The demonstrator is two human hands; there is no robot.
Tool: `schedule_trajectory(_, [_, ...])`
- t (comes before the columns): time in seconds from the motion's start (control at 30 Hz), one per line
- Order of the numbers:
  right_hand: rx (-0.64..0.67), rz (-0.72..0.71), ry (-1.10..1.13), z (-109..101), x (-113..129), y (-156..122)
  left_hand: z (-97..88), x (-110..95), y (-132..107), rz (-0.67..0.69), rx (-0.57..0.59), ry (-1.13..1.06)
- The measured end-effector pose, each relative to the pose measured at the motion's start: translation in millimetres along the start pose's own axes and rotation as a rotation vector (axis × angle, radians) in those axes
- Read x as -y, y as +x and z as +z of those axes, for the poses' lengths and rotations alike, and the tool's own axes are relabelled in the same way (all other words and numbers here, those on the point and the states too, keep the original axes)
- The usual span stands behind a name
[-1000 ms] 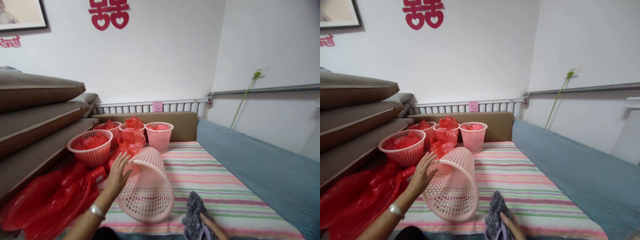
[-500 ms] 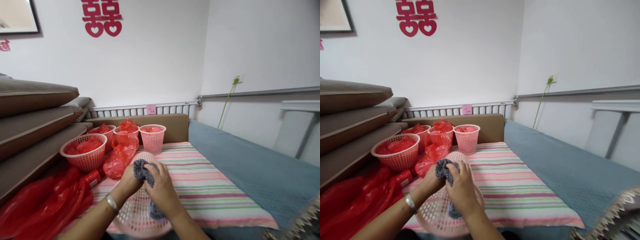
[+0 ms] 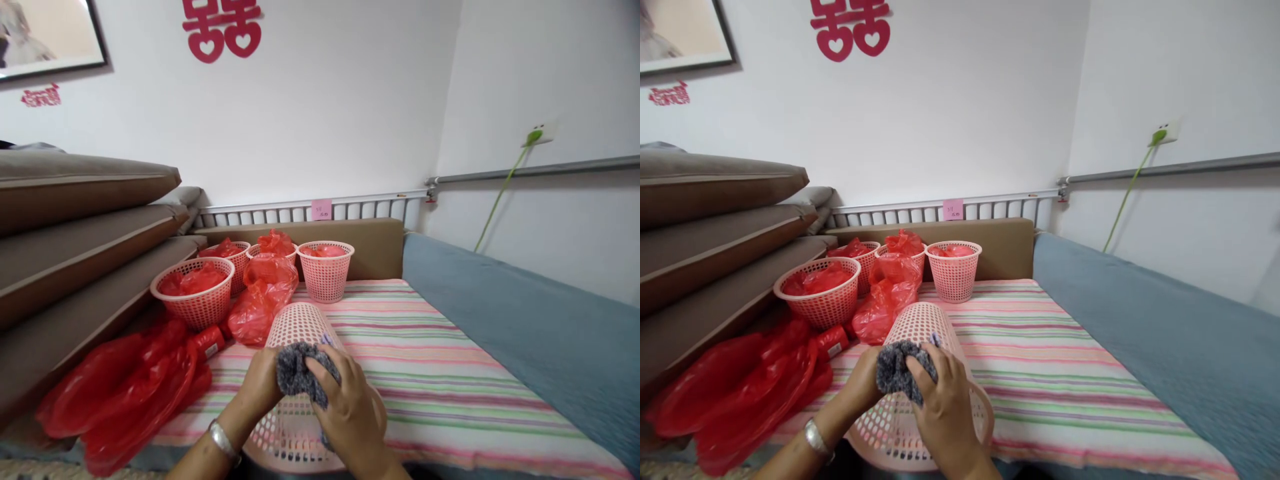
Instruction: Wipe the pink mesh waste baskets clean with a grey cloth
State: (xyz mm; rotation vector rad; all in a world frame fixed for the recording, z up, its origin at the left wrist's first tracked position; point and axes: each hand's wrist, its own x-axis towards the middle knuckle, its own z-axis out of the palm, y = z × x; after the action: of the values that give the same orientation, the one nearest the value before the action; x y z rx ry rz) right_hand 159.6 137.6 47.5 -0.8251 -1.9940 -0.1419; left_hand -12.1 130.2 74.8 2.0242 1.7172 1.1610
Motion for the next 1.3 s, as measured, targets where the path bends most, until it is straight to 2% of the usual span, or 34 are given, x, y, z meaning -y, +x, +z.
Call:
schedule_trajectory(0.1, [-0.101,0.024,0.015,1.1,-18.6,-19.0,2.1,-2.9,1.8,0.040,0.037,0.067])
schedule_trajectory(0.2, [-0.160,0.200,0.105,-0.4,-48.5,-35.4,2.6,0.0,3.6,0.019,0.013,0.100])
schedule_trajectory(0.27, [-0.170,0.442,0.232,-1.9,-73.8,-50.5,-1.7,3.8,2.4,-0.016,-0.019,0.096])
schedule_trajectory(0.4, [-0.181,1.103,0.696,-10.7,-114.3,-80.2,-19.4,6.0,-5.7,-0.106,-0.068,0.118])
schedule_trajectory(0.47, [-0.243,1.277,0.878,-21.9,-119.8,-81.7,-27.2,3.1,-12.0,-0.133,-0.099,0.148])
schedule_trajectory(0.53, [-0.282,1.280,0.964,-37.9,-115.4,-70.1,-31.7,-0.5,-19.6,-0.139,-0.148,0.163])
schedule_trajectory(0.63, [-0.302,1.169,1.016,-63.7,-98.9,-38.1,-33.5,-3.1,-34.1,-0.142,-0.228,0.176])
schedule_trajectory(0.73, [-0.306,1.085,1.041,-78.8,-80.4,-9.3,-33.9,-0.4,-50.5,-0.156,-0.255,0.165])
schedule_trajectory(0.87, [-0.191,0.977,1.049,-77.4,-61.9,8.9,-36.5,6.8,-65.9,-0.174,-0.204,0.081])
schedule_trajectory(1.03, [-0.150,0.863,0.822,-72.2,-59.5,15.4,-37.7,13.3,-72.5,-0.170,-0.167,0.058])
schedule_trajectory(1.17, [-0.174,0.902,0.748,-69.0,-68.8,16.8,-31.6,17.1,-76.1,-0.188,-0.165,0.070])
schedule_trajectory(1.3, [-0.207,0.951,0.833,-62.7,-69.2,14.2,-26.5,15.0,-78.9,-0.172,-0.151,0.047])
